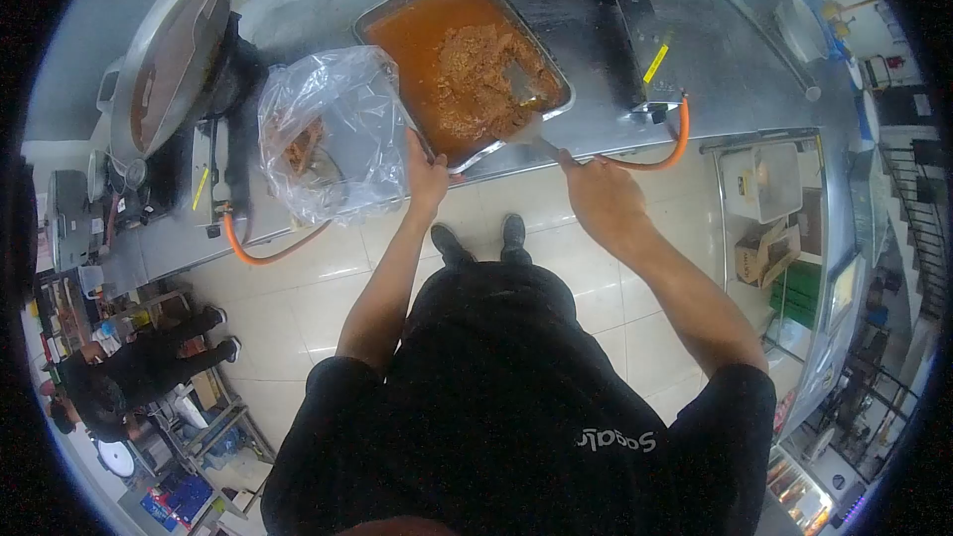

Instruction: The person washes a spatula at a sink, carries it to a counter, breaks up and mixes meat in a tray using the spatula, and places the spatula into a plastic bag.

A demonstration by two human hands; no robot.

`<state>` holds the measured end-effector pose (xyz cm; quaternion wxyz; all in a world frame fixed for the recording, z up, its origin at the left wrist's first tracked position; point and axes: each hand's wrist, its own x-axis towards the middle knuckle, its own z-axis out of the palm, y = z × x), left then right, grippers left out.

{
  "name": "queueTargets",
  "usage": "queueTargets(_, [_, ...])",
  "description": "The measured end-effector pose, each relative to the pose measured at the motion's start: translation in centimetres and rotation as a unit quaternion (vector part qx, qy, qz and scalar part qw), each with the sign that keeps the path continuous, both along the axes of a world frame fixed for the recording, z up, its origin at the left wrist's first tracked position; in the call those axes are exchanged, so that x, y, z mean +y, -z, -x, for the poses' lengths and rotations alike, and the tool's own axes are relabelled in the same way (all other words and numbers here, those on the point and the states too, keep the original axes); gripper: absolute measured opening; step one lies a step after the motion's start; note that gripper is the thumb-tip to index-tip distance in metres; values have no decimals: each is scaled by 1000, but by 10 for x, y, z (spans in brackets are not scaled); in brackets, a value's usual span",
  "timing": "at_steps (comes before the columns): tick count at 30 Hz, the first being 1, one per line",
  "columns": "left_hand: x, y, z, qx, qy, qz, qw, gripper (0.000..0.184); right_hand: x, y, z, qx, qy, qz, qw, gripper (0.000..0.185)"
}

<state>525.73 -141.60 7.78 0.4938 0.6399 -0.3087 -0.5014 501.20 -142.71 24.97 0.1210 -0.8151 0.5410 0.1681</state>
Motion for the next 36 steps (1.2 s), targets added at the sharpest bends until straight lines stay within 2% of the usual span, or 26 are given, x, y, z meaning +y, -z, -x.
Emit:
queueTargets(2, [-1, 1, 4, -2, -5, 2, 1000, 84, 2, 5, -6, 21, 18, -24, 999, 52])
queueTargets(5, [0, 1, 4, -7, -1, -10, 1000, 88, 0, 38, 3, -34, 2, 37, 999, 55])
queueTargets(10, [-2, 14, 2, -6, 5, 8, 1000, 91, -22, 38, -19, -18, 9, 23, 1000, 52])
queueTargets(14, [2, 20, 3, 0, 5, -2, 1000, 92, -56, 50, -37, -63, 18, 53, 996, 55])
queueTargets(17, [1, 26, 3, 1, 7, 1, 1000, 92, -84, 50, -42, -65, 8, 50, 997, 48])
queueTargets(20, [1, 28, 0, 11, 6, -6, 1000, 92, -105, 28, -52, -100, 30, 21, 994, 38])
queueTargets(23, [4, 15, 2, 16, -4, 1, 1000, 91, -138, 20, -49, -141, 18, -50, 989, 37])
queueTargets(28, [7, 8, 3, 13, -33, 35, 999, 88, -162, -35, -64, -92, -44, -57, 993, 32])
queueTargets(30, [3, 66, 0, -78, -33, 62, 994, 88, -167, -49, -69, -76, -65, -51, 994, 31])
queueTargets(32, [2, 73, -6, -104, -24, 37, 994, 89, -170, -63, -77, -57, -83, -43, 994, 31])
queueTargets(34, [8, 33, -14, -67, -4, -41, 997, 92, -173, -71, -83, -56, -79, -47, 994, 31])
queueTargets(36, [8, 36, -20, -32, -54, -22, 998, 96, -181, -67, -80, -66, -96, -39, 992, 31])
